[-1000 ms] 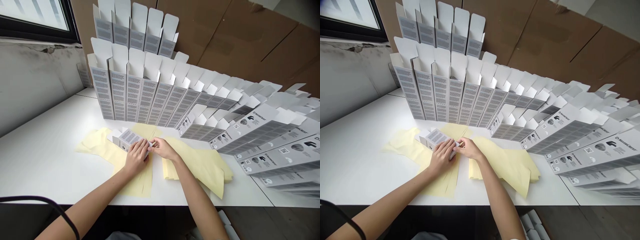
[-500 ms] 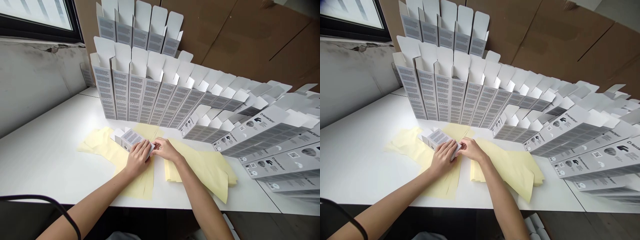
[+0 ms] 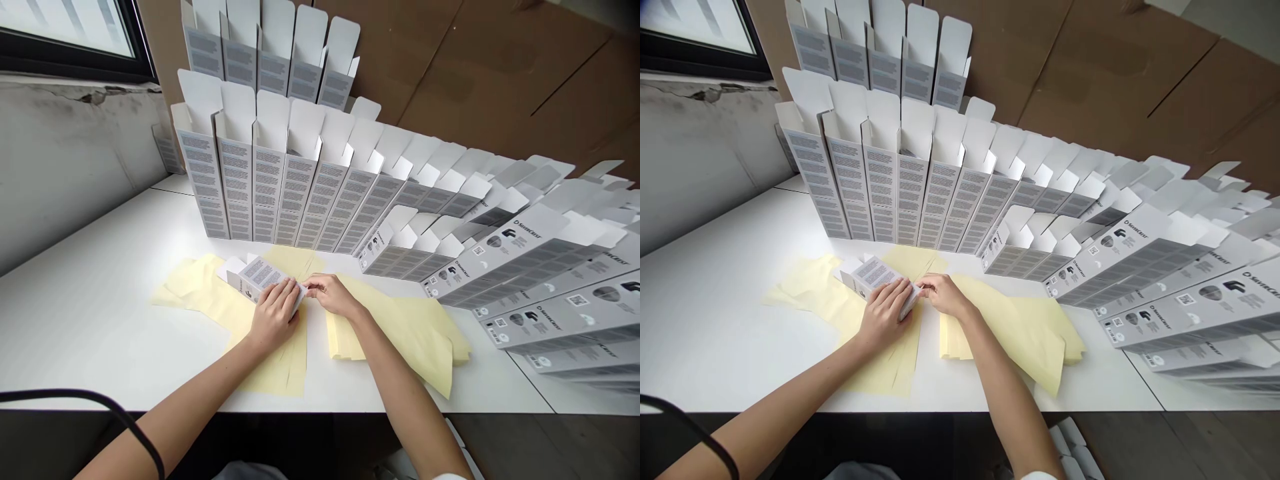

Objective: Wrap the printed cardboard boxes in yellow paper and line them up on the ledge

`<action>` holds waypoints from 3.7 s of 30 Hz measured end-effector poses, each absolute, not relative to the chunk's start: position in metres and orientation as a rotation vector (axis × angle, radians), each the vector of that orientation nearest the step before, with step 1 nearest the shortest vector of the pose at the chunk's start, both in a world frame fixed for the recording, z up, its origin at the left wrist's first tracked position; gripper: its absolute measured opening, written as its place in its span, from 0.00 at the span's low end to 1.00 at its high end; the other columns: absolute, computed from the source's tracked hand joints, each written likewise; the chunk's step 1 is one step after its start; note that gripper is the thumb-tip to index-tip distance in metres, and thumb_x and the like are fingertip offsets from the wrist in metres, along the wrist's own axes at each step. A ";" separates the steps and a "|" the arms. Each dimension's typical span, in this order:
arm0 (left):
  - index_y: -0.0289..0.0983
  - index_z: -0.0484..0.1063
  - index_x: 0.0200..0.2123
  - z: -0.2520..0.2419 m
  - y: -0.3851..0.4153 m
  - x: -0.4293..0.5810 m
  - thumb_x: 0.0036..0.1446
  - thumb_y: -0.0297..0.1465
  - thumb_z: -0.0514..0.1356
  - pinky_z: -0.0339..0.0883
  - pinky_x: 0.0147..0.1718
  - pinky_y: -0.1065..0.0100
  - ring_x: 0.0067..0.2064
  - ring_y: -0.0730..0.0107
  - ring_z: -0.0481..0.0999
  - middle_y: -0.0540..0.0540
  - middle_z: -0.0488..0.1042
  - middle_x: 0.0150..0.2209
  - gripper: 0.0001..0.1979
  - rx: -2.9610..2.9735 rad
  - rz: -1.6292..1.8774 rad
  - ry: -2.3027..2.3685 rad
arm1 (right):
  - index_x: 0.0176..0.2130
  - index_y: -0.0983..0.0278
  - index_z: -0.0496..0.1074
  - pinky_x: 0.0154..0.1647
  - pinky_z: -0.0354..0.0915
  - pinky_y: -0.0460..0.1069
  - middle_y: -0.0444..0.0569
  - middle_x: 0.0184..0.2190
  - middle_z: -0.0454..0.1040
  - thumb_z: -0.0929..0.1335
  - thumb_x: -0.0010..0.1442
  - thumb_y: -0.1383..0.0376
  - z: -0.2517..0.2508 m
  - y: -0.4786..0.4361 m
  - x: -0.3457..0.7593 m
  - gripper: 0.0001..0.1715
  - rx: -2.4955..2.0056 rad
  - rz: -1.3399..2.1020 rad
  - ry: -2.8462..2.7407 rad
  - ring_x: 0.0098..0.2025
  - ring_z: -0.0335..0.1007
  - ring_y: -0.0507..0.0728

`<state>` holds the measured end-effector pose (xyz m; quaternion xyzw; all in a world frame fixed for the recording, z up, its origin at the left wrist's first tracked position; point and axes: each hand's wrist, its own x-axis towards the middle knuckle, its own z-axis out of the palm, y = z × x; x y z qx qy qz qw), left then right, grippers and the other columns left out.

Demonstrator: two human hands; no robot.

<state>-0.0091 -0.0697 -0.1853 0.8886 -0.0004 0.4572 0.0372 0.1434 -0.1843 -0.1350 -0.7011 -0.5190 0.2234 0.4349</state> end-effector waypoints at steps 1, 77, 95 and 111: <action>0.30 0.67 0.53 -0.185 -0.070 -0.009 0.51 0.22 0.56 0.61 0.51 0.55 0.54 0.52 0.73 0.35 0.74 0.52 0.23 2.725 1.401 -0.002 | 0.37 0.66 0.75 0.41 0.66 0.49 0.50 0.36 0.74 0.66 0.57 0.66 -0.134 -0.186 0.144 0.08 -1.744 0.620 -1.265 0.37 0.70 0.54; 0.35 0.61 0.55 -0.138 -0.089 0.207 0.38 0.30 0.70 0.68 0.49 0.52 0.54 0.51 0.72 0.34 0.69 0.54 0.38 1.936 0.461 0.104 | 0.44 0.67 0.66 0.41 0.64 0.53 0.61 0.44 0.72 0.64 0.61 0.69 -0.132 -0.247 0.222 0.10 -2.286 -0.308 -0.399 0.46 0.71 0.64; 0.35 0.69 0.47 -0.153 -0.088 0.199 0.39 0.29 0.69 0.75 0.35 0.61 0.41 0.61 0.76 0.36 0.73 0.46 0.29 1.964 0.491 0.205 | 0.45 0.64 0.67 0.44 0.66 0.53 0.55 0.48 0.72 0.61 0.61 0.72 -0.143 -0.249 0.223 0.13 -2.235 -0.208 -0.622 0.43 0.73 0.59; 0.38 0.74 0.42 -0.123 0.000 0.037 0.47 0.47 0.64 0.73 0.44 0.57 0.45 0.55 0.77 0.40 0.76 0.44 0.23 1.958 0.277 0.206 | 0.37 0.65 0.72 0.36 0.60 0.47 0.50 0.35 0.74 0.61 0.62 0.72 -0.133 -0.227 0.199 0.11 -2.312 -0.355 -1.048 0.35 0.69 0.53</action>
